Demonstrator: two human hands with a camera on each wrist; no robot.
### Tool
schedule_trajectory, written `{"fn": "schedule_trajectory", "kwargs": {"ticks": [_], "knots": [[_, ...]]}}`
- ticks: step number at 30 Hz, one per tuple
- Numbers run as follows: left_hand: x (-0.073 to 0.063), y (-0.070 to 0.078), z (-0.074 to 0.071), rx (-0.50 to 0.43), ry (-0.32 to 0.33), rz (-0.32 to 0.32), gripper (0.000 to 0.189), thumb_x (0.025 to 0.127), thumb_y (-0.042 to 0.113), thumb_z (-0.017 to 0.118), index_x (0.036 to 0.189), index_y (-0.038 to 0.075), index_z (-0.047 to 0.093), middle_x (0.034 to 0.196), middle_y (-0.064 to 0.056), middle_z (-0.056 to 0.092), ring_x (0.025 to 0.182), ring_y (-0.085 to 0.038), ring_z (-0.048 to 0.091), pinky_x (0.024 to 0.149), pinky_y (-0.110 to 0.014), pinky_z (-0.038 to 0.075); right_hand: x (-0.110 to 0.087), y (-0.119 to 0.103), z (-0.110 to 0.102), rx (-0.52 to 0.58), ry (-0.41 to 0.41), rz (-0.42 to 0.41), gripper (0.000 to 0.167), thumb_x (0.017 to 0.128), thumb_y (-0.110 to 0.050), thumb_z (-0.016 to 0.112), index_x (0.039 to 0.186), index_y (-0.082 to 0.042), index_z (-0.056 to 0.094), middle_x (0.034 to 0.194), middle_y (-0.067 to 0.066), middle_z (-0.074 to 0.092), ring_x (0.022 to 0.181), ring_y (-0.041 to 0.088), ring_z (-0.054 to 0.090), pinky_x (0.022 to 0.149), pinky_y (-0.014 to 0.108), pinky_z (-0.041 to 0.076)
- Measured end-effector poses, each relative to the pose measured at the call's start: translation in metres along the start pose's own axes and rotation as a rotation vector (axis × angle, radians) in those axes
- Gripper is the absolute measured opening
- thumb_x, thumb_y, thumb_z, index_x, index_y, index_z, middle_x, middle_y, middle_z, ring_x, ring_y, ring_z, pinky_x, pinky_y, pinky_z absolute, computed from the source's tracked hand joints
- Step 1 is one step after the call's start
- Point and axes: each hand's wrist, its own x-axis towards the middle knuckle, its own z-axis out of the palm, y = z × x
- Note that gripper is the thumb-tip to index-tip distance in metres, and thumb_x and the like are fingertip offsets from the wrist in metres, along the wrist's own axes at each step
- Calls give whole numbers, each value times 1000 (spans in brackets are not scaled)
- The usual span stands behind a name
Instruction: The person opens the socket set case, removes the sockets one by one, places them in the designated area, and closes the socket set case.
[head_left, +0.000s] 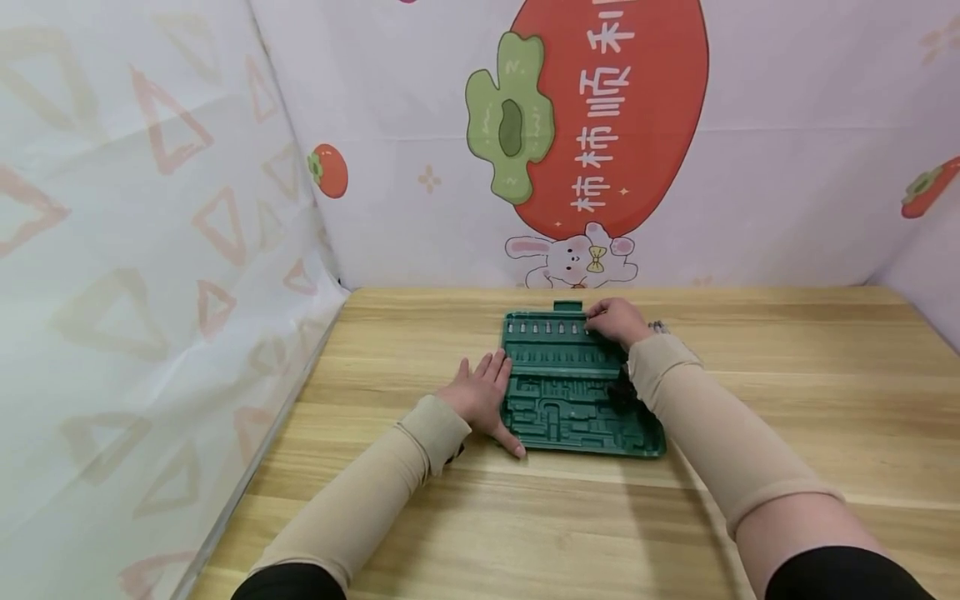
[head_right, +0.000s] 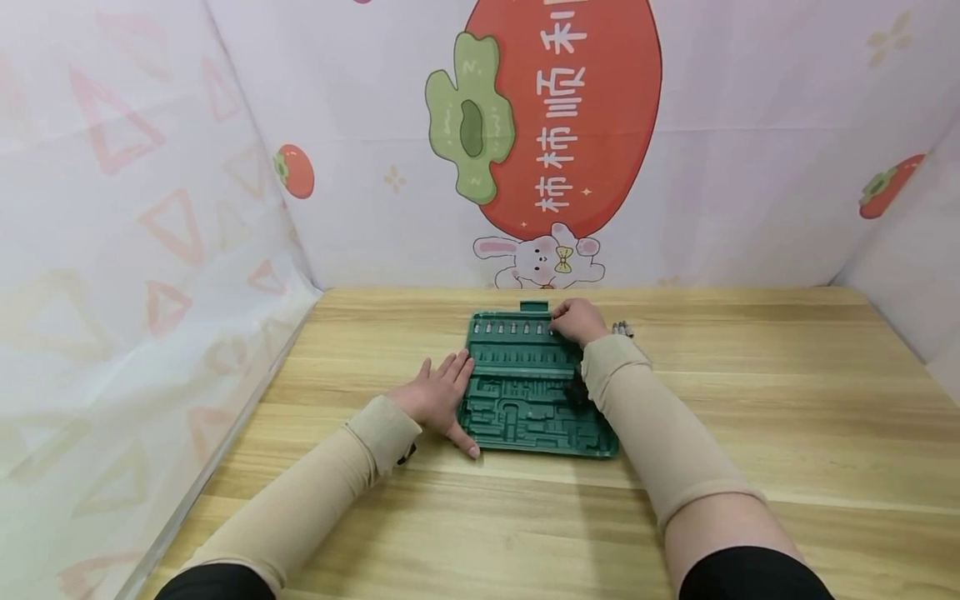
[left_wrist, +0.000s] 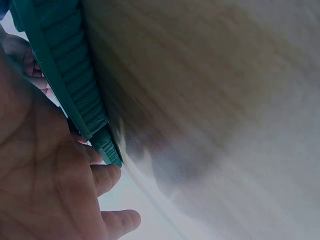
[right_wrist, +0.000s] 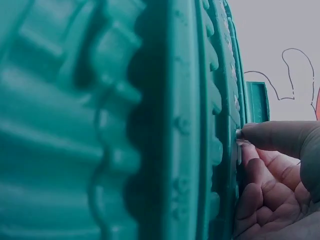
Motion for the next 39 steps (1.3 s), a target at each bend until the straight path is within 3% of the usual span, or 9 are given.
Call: {"fn": "schedule_trajectory", "kwargs": {"ticks": [10,20,31,39], "knots": [[1,1,1,-11,0,1,146,67,87,72,167,10,-2,173,-9,-8,158,-27,-1,124,-55,6,1,7,1,-37,8,-62,13,100,-8,65,108,1,60,110,19,58,97,33,51,87,45,44],[1,1,2,-35,-1,-5,147,67,86,74,167,9,-3,173,-9,-8,158,-27,0,124,-55,7,1,10,4,32,51,-51,22,102,-10,62,119,5,61,114,20,59,100,32,54,87,43,46],[0,0,0,-29,-3,-3,146,68,86,73,167,10,-3,173,-9,-9,158,-27,0,124,-55,6,-1,8,3,137,89,-17,35,106,-11,55,136,7,57,131,28,59,120,39,56,104,51,45],[1,-1,1,-31,-1,3,146,68,86,73,167,9,-2,173,-9,-8,158,-28,1,124,-55,7,0,10,-4,176,83,24,35,106,-14,58,134,7,58,129,26,60,109,34,59,99,46,49]]}}
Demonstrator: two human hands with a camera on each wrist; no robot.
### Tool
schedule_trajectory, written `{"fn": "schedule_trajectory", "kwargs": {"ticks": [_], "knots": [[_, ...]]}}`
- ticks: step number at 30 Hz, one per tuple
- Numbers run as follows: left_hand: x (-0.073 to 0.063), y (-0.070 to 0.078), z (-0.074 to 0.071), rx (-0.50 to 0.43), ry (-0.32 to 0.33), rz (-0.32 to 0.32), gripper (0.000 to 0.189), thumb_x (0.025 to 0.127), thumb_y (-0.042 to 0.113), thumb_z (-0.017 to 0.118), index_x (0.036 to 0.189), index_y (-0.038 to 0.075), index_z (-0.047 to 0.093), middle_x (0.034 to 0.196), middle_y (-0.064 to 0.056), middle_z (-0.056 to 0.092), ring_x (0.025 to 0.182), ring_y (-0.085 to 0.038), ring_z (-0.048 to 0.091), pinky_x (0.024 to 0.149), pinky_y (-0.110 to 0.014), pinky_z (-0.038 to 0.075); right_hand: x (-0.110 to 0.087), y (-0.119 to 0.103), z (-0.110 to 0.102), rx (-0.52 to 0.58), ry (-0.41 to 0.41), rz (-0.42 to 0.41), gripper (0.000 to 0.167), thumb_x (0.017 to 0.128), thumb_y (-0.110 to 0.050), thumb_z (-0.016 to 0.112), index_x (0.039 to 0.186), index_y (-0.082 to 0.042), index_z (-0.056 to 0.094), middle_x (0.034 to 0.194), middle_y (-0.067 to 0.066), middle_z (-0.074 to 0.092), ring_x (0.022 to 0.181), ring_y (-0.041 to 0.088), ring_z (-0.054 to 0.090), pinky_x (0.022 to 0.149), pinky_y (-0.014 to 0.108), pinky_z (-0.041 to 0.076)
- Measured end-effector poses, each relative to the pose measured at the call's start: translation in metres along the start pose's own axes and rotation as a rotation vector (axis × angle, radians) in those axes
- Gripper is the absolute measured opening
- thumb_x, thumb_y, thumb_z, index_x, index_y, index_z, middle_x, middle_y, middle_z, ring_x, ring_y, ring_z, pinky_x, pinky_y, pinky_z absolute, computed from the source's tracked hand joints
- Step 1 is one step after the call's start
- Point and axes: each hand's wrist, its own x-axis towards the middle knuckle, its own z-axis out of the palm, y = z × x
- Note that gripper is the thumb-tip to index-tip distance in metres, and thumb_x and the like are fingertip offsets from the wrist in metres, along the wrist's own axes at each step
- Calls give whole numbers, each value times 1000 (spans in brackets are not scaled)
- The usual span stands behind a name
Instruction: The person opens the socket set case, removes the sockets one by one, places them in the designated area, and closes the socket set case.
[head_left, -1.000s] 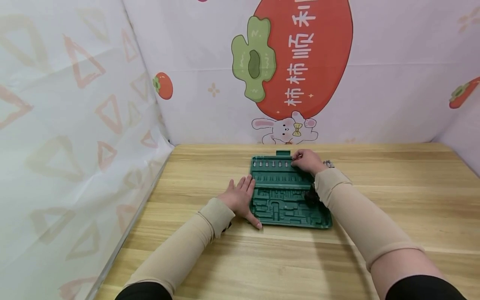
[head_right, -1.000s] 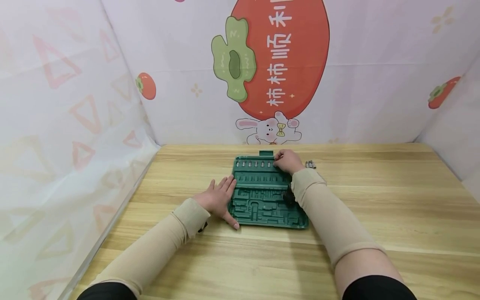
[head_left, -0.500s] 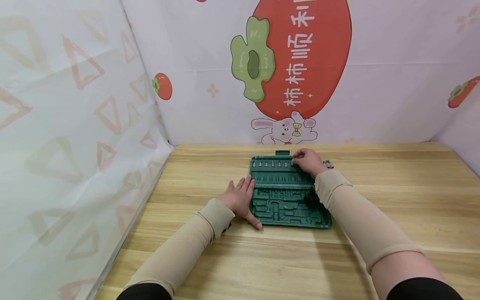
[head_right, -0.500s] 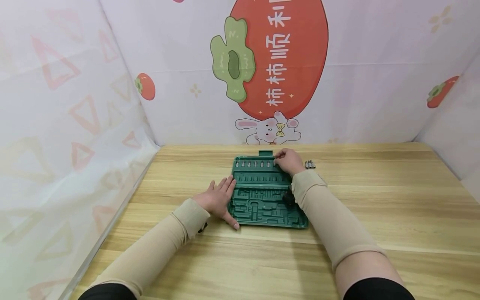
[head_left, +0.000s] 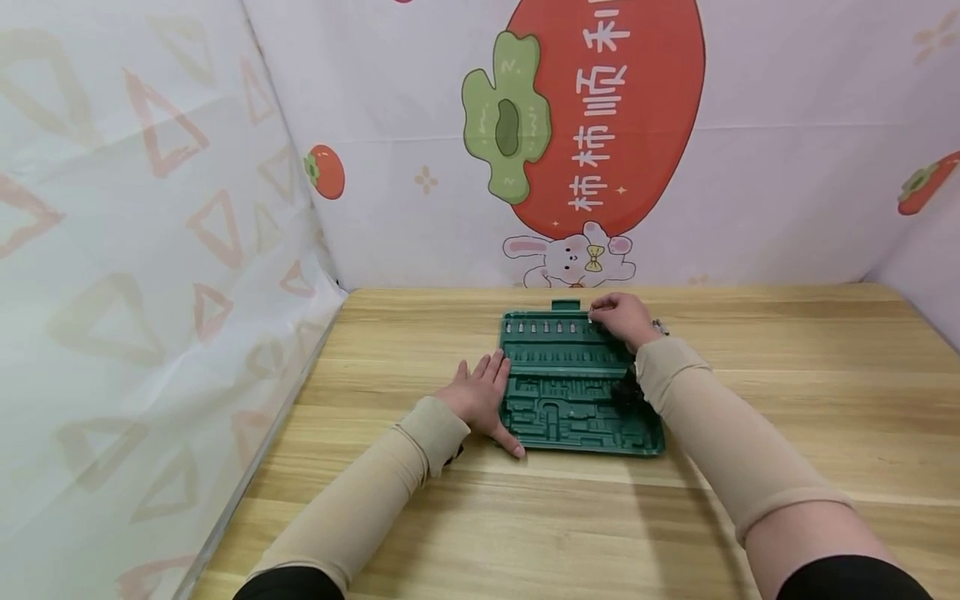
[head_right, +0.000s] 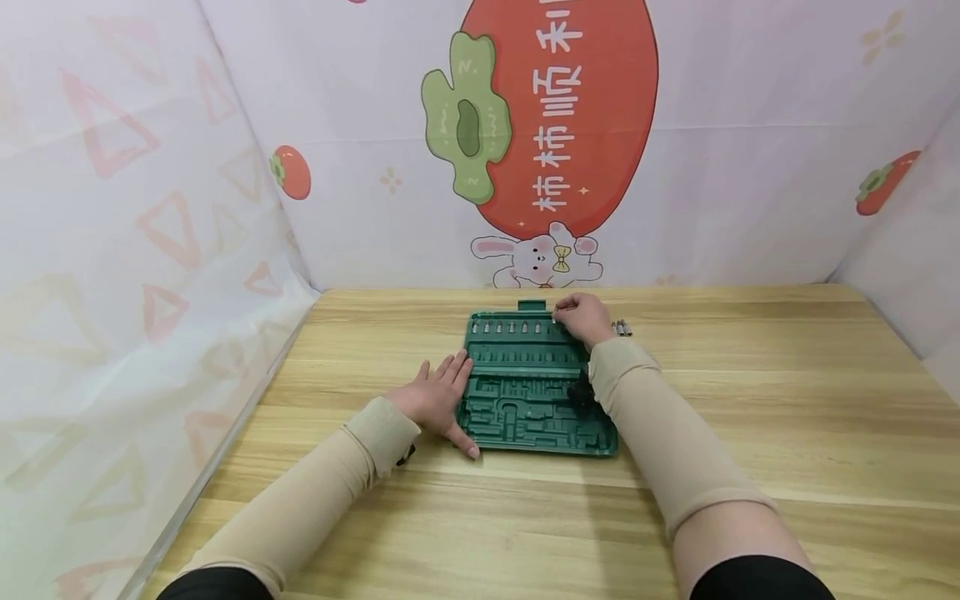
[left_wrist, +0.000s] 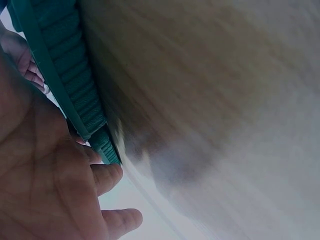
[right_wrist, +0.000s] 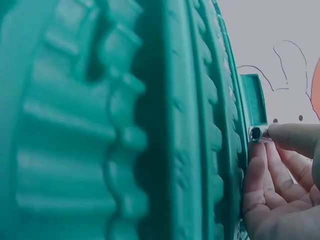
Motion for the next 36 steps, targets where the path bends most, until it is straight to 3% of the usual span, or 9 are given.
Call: {"fn": "schedule_trajectory", "kwargs": {"ticks": [8,14,20,24,32,36], "knots": [[1,0,2,1,1,-3,147,67,86,73,167,9,-2,173,-9,-8,158,-28,1,124,-56,7,0,9,-21,82,-57,21,44,108,-16,54,144,10,50,139,28,53,114,34,58,106,47,47],[1,0,4,-6,2,-6,147,66,87,73,167,10,-1,173,-9,-7,158,-27,1,124,-55,8,-8,14,-42,170,-45,35,49,109,-18,54,148,9,44,138,25,53,112,26,58,98,36,51],[2,0,4,-8,-14,-17,147,67,86,73,167,11,-4,173,-9,-10,158,-27,-1,124,-55,6,-11,26,-63,259,-42,32,48,108,-14,55,145,13,42,110,3,65,93,5,65,87,26,55],[4,-1,3,-5,-31,-24,146,69,86,73,166,11,-7,172,-8,-13,158,-27,-4,124,-54,4,-10,37,-78,276,-34,40,47,108,-13,55,144,14,42,97,-8,64,86,0,66,86,22,55],[2,-2,0,-15,-4,-18,147,67,86,74,167,10,-4,173,-9,-10,158,-28,0,124,-55,6,-14,48,-97,163,-18,66,50,108,-14,52,147,14,40,121,9,57,90,-2,59,89,21,53],[1,-1,0,-18,1,-17,147,67,85,74,167,11,-3,173,-8,-9,158,-27,0,124,-55,6,-13,56,-102,34,-4,78,48,108,-13,52,145,16,44,130,23,56,96,7,57,87,24,51]]}}
